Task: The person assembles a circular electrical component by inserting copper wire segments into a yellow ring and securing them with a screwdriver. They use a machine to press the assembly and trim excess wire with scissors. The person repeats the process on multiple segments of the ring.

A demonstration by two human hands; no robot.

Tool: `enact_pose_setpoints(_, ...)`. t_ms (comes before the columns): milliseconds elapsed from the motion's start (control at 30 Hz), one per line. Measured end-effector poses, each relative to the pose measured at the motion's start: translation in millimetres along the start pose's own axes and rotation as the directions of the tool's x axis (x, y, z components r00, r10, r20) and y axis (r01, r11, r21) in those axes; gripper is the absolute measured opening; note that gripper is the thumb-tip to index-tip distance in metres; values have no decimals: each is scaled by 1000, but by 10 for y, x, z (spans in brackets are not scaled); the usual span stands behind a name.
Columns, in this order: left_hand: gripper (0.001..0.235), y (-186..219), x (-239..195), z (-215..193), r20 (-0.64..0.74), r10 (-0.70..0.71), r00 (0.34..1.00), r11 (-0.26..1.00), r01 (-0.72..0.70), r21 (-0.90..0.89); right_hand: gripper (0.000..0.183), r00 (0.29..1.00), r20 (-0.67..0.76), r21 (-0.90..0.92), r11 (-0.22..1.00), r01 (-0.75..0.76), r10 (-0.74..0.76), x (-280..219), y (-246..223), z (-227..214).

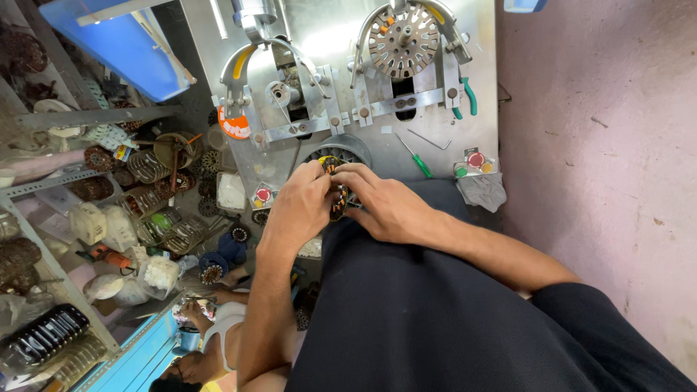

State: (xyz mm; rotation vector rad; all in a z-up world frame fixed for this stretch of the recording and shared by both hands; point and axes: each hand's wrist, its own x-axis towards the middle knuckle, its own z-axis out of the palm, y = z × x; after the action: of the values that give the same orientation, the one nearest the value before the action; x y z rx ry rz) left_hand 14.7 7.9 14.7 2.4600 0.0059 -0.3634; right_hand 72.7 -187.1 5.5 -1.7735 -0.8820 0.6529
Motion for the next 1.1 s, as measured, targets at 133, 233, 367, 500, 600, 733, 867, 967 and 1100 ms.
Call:
enact_pose_setpoints(133, 13, -52, -75, 35, -90, 170, 981, 985, -170, 9, 35, 985, -73, -26, 987, -161, 159, 79, 87, 204)
enact_pose_setpoints(233, 11, -90, -128, 64, -127, 220, 967, 975, -214, 57, 25, 991, -128, -233, 971, -56, 27, 65, 166, 270)
enact_pose_setpoints(367, 10, -149, -182, 104, -137, 213, 967, 977, -208, 46, 23, 980, -188, -301, 954, 2, -61, 45, 181, 340)
enact_pose_setpoints(500, 9, -206, -182, 138, -176, 244, 954, 970, -240, 45, 23, 975, -216, -302, 953, -21, -47, 24, 166, 393)
enact_pose_setpoints(600, 12, -230, -175, 135, -181, 248, 952, 968, -253, -1, 17, 969, -244, -322, 939, -122, 42, -25, 210, 338)
enact_pose_setpoints(733, 12, -223, -182, 111, -169, 244, 955, 968, -251, -21, 12, 911, -280, -169, 919, -357, 303, -136, 347, 91)
enact_pose_setpoints(867, 10, -250, -170, 66, -135, 259, 956, 963, -266, -35, 14, 907, -194, 323, 898, -300, 373, -266, 515, -181)
enact_pose_setpoints(967, 7, -277, -160, 32, -113, 287, 951, 955, -293, -40, 16, 902, -162, 436, 849, -298, 400, -328, 588, -246)
enact_pose_setpoints(1100, 11, -293, -158, -4, -160, 363, 918, 926, -374, -46, 14, 911, -166, 425, 861, -279, 378, -333, 631, -225)
